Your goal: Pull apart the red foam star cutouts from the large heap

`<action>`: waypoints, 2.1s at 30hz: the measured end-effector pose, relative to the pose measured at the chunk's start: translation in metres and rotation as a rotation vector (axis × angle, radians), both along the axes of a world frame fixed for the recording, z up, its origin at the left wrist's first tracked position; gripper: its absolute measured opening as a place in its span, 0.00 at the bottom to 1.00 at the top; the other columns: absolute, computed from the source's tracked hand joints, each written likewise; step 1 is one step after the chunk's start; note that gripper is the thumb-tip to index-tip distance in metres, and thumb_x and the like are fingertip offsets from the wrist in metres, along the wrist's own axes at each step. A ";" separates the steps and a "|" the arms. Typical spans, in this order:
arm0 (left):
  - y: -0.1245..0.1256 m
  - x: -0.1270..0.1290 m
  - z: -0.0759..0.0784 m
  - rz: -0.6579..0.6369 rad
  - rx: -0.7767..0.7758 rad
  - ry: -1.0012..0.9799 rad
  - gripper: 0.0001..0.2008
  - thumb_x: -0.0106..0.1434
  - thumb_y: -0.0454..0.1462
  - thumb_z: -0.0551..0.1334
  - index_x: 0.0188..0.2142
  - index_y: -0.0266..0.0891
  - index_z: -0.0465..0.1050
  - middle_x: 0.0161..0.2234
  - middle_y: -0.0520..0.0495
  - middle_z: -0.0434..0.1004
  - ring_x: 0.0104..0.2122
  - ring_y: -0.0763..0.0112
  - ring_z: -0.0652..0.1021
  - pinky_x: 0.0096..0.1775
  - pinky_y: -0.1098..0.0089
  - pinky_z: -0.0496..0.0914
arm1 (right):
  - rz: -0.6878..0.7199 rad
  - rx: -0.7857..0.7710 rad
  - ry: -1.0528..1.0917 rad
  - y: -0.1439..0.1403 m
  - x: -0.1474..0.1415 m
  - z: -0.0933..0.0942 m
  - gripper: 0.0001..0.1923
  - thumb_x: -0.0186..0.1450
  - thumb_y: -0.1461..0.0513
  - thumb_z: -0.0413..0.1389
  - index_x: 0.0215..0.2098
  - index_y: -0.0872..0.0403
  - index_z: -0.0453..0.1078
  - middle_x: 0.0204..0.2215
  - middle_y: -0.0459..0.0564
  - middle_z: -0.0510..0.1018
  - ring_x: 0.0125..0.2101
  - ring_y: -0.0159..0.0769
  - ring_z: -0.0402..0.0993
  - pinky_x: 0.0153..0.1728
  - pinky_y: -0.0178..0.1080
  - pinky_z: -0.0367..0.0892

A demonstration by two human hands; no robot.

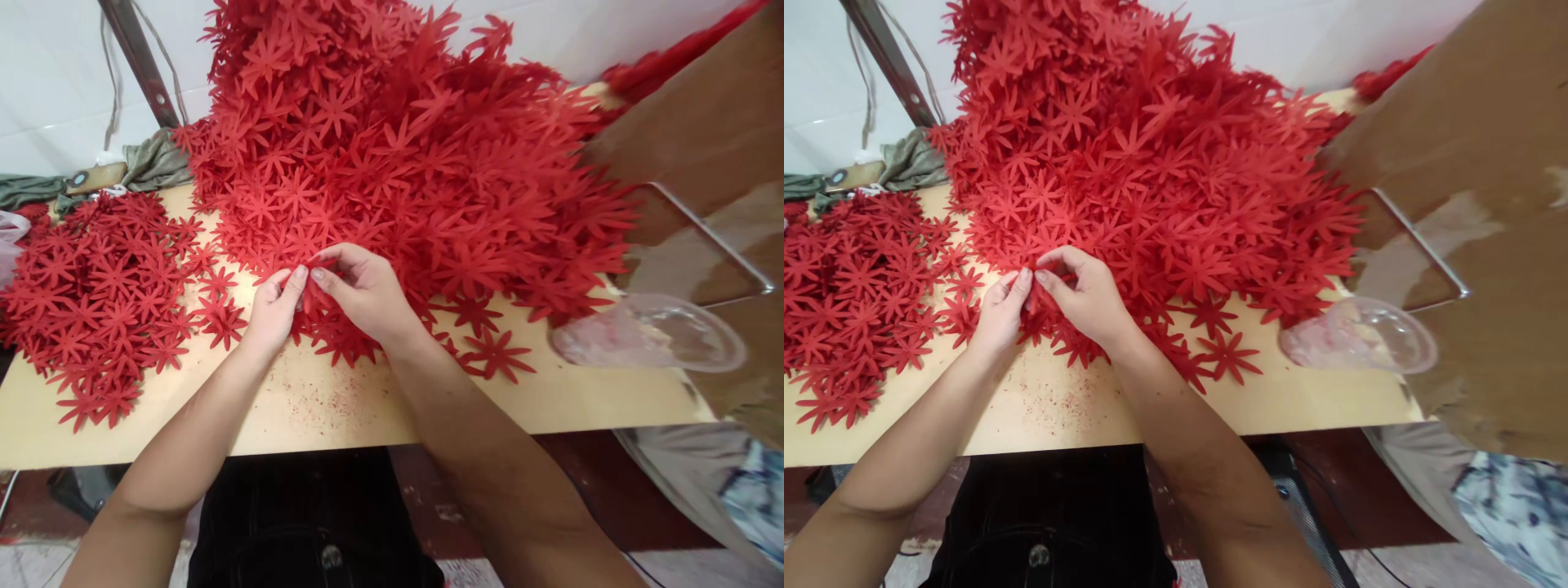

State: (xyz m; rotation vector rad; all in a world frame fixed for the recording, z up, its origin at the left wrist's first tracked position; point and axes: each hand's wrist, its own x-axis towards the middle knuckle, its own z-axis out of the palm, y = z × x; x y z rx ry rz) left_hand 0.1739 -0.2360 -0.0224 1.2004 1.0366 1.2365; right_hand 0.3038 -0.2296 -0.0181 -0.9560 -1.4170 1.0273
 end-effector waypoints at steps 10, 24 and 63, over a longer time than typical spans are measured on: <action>-0.002 0.004 0.006 -0.048 0.025 0.034 0.20 0.48 0.51 0.69 0.24 0.38 0.66 0.18 0.58 0.64 0.20 0.82 0.63 0.26 0.75 0.60 | -0.316 0.178 0.090 0.009 0.005 -0.009 0.10 0.61 0.53 0.58 0.31 0.51 0.70 0.26 0.45 0.74 0.27 0.30 0.71 0.30 0.36 0.69; 0.000 -0.002 -0.001 0.043 0.008 0.139 0.21 0.56 0.50 0.64 0.20 0.39 0.60 0.16 0.59 0.56 0.18 0.81 0.57 0.23 0.73 0.55 | -0.609 0.528 -0.486 0.009 0.028 -0.003 0.11 0.67 0.62 0.46 0.37 0.50 0.71 0.34 0.51 0.76 0.39 0.39 0.72 0.47 0.51 0.66; -0.007 0.003 0.015 -0.014 0.015 0.023 0.18 0.48 0.49 0.70 0.33 0.39 0.76 0.23 0.55 0.70 0.26 0.78 0.69 0.32 0.74 0.65 | -0.183 0.055 -0.118 -0.003 0.010 0.007 0.33 0.55 0.38 0.56 0.16 0.52 0.46 0.16 0.39 0.47 0.18 0.23 0.44 0.18 0.34 0.45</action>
